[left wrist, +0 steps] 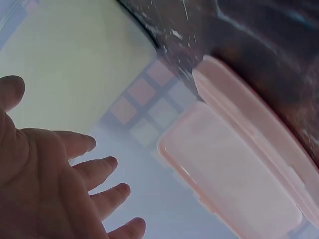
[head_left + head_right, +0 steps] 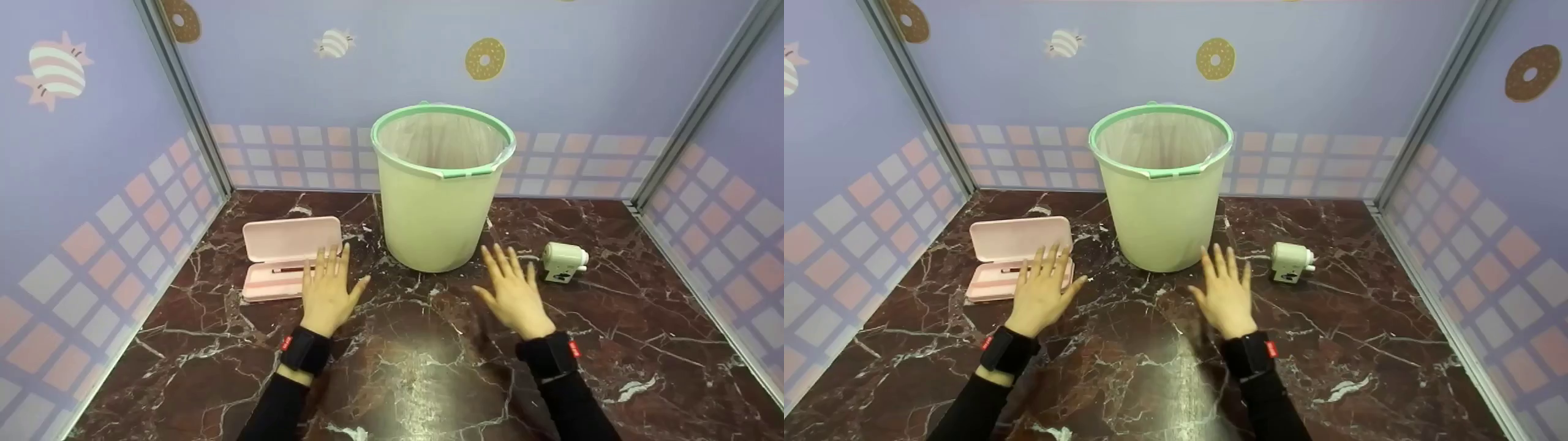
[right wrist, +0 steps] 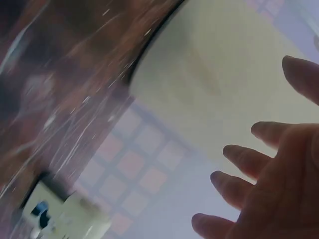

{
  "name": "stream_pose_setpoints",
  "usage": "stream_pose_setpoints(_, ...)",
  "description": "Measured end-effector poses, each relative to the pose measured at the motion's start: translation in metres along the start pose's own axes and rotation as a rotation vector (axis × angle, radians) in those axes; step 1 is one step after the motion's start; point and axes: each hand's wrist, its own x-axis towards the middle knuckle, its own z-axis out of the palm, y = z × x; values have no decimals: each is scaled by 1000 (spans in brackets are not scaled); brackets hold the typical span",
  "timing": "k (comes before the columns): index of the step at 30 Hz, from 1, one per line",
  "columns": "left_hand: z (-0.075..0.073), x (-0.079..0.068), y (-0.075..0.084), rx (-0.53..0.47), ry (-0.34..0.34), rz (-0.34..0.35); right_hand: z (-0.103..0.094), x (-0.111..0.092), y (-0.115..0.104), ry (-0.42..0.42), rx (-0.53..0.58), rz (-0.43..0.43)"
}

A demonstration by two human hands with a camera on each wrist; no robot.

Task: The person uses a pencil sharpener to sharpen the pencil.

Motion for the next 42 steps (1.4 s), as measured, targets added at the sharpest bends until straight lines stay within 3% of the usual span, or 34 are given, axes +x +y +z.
stream_pose_setpoints(4, -10, 3, -9, 11, -26, -21, 5, 7, -22, -29, 8, -55)
stream_pose_setpoints(7, -23, 6, -21, 38, -84, -61, 8, 14, -42, -67, 28, -105)
stream_pose_setpoints(13, -53, 9, -54, -8, -160, -157, 20, 31, -79, -150, 164, -191)
stream_pose_setpoints(17, -67, 4, -83, -45, -203, -233, 39, 46, -103, -68, 305, -278)
stream_pose_setpoints(21, -72, 0, -109, -66, -176, -284, 60, 63, -127, 43, 460, -340)
stream_pose_setpoints(23, -73, -2, -121, -93, -152, -301, 67, 69, -138, 41, 505, -335)
stream_pose_setpoints(27, -69, -6, -140, -125, -152, -334, 79, 79, -160, -72, 525, -272)
stream_pose_setpoints(35, -51, -7, -160, -111, -156, -339, 94, 96, -188, -233, 562, -128)
stream_pose_setpoints(39, -41, -4, -165, -146, -214, -361, 98, 103, -197, -289, 536, -101)
stream_pose_setpoints(42, -36, -2, -166, -197, -284, -386, 100, 106, -200, -313, 482, -128)
